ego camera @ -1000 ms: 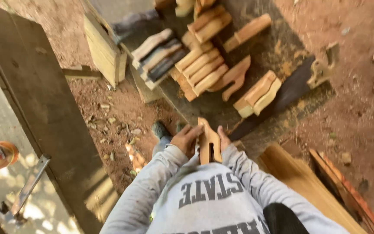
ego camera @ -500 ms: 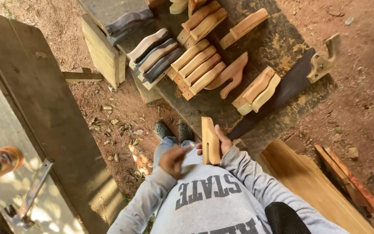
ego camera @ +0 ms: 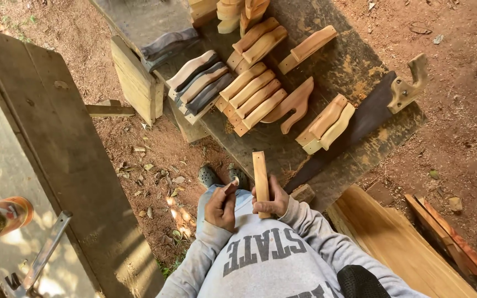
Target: Inspect and arrange various shaped wooden furniture components on a workbench.
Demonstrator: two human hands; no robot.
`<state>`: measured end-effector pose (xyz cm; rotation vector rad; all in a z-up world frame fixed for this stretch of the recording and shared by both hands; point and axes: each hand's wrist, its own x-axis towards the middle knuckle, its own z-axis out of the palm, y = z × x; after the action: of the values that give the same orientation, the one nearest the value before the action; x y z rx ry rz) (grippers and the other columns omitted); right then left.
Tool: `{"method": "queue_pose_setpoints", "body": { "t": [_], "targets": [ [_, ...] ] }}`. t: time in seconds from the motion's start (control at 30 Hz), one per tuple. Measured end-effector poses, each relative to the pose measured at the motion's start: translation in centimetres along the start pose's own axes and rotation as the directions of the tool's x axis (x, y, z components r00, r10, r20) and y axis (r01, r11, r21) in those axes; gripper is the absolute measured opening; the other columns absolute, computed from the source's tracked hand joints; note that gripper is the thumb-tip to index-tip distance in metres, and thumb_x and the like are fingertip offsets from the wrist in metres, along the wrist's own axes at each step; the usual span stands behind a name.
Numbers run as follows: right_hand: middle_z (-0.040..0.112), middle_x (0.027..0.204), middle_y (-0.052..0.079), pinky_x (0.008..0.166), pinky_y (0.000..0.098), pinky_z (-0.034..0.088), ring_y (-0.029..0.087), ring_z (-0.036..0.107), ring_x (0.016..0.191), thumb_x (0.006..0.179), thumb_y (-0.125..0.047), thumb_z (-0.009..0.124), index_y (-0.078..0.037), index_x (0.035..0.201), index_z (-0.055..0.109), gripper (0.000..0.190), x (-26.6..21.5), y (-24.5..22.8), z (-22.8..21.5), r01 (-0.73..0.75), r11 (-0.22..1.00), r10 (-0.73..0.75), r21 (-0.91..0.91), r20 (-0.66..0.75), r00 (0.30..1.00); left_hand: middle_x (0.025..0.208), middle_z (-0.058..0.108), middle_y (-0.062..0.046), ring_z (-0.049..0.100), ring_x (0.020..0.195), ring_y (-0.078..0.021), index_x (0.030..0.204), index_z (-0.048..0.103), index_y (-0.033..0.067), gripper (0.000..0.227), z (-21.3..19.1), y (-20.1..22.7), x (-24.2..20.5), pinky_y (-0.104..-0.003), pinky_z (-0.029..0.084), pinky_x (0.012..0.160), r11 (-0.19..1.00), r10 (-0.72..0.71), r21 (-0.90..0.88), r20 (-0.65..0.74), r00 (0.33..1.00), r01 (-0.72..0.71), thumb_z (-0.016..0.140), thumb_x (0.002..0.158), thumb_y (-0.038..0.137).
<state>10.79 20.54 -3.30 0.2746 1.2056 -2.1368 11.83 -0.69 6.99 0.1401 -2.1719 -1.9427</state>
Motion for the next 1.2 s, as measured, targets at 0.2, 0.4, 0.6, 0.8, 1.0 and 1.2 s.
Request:
{"method": "queue_pose_setpoints", "body": {
  "t": [0.2, 0.4, 0.6, 0.8, 1.0, 1.2],
  "targets": [
    [0.062, 0.094, 0.021, 0.054, 0.0378, 0.068, 0.028, 0.070, 0.062, 0.073, -0.011, 0.092, -0.001, 0.142, 0.031, 0.092, 0.7, -1.1, 0.1, -0.093, 0.980, 0.090, -0.179, -0.023, 0.996, 0.084, 0.067, -0.014, 0.065, 0.071, -0.0293, 0.128, 0.075, 0.0081, 0.043, -0.2, 2.2, 2.4, -0.037, 0.054, 0.071, 0.993, 0.092, 0.058, 0.113, 0.989, -0.099, 0.062, 0.089, -0.005],
    [0.064, 0.063, 0.027, 0.042, 0.0422, 0.059, 0.036, 0.068, 0.049, 0.070, -0.010, 0.092, 0.004, 0.127, 0.053, 0.071, 1.6, 0.5, -1.2, -0.239, 0.965, 0.215, -0.104, -0.205, 0.955, 0.082, 0.064, -0.012, 0.065, 0.069, -0.0339, 0.123, 0.074, 0.0073, 0.036, 2.3, -0.7, 3.3, -0.039, 0.055, 0.067, 0.981, 0.167, 0.058, 0.233, 0.958, -0.185, 0.061, 0.091, -0.003],
    [0.063, 0.071, 0.023, 0.040, 0.0430, 0.060, 0.034, 0.068, 0.054, 0.068, -0.013, 0.089, -0.005, 0.126, 0.059, 0.066, 1.2, -0.7, -0.1, -0.303, 0.948, 0.272, -0.102, -0.241, 0.932, 0.087, 0.060, -0.018, 0.064, 0.075, -0.0466, 0.128, 0.069, 0.0162, 0.046, 2.8, -3.3, 4.6, -0.055, 0.054, 0.067, 0.919, 0.145, 0.286, 0.396, 0.907, -0.271, 0.061, 0.087, -0.001],
    [0.061, 0.073, 0.022, 0.041, 0.0445, 0.060, 0.034, 0.066, 0.054, 0.065, -0.011, 0.089, -0.006, 0.123, 0.060, 0.065, 1.7, 0.3, -1.0, -0.290, 0.952, 0.257, -0.100, -0.257, 0.932, 0.084, 0.062, -0.010, 0.066, 0.073, -0.0389, 0.123, 0.074, 0.0180, 0.041, 2.5, -3.1, 4.1, -0.041, 0.057, 0.066, 0.952, 0.076, 0.247, 0.376, 0.923, -0.179, 0.056, 0.091, 0.001],
    [0.062, 0.074, 0.023, 0.044, 0.0446, 0.062, 0.035, 0.067, 0.054, 0.063, -0.009, 0.090, -0.007, 0.124, 0.059, 0.069, 1.6, -0.6, -0.5, -0.292, 0.950, 0.258, -0.111, -0.248, 0.934, 0.089, 0.066, -0.020, 0.067, 0.079, -0.0480, 0.124, 0.072, 0.0149, 0.042, 2.9, -0.9, 4.9, -0.055, 0.058, 0.067, 0.952, 0.093, 0.219, 0.455, 0.886, -0.212, 0.059, 0.088, -0.002],
    [0.061, 0.070, 0.023, 0.038, 0.0469, 0.059, 0.035, 0.066, 0.050, 0.063, -0.007, 0.090, -0.008, 0.126, 0.060, 0.069, 0.8, 0.0, -0.5, -0.296, 0.954, 0.273, -0.058, -0.249, 0.929, 0.098, 0.065, -0.008, 0.070, 0.086, -0.0362, 0.130, 0.068, 0.0257, 0.045, 2.9, -2.3, 5.1, -0.047, 0.059, 0.071, 0.895, 0.143, 0.323, 0.443, 0.885, -0.306, 0.061, 0.088, 0.008]
  ]
}}
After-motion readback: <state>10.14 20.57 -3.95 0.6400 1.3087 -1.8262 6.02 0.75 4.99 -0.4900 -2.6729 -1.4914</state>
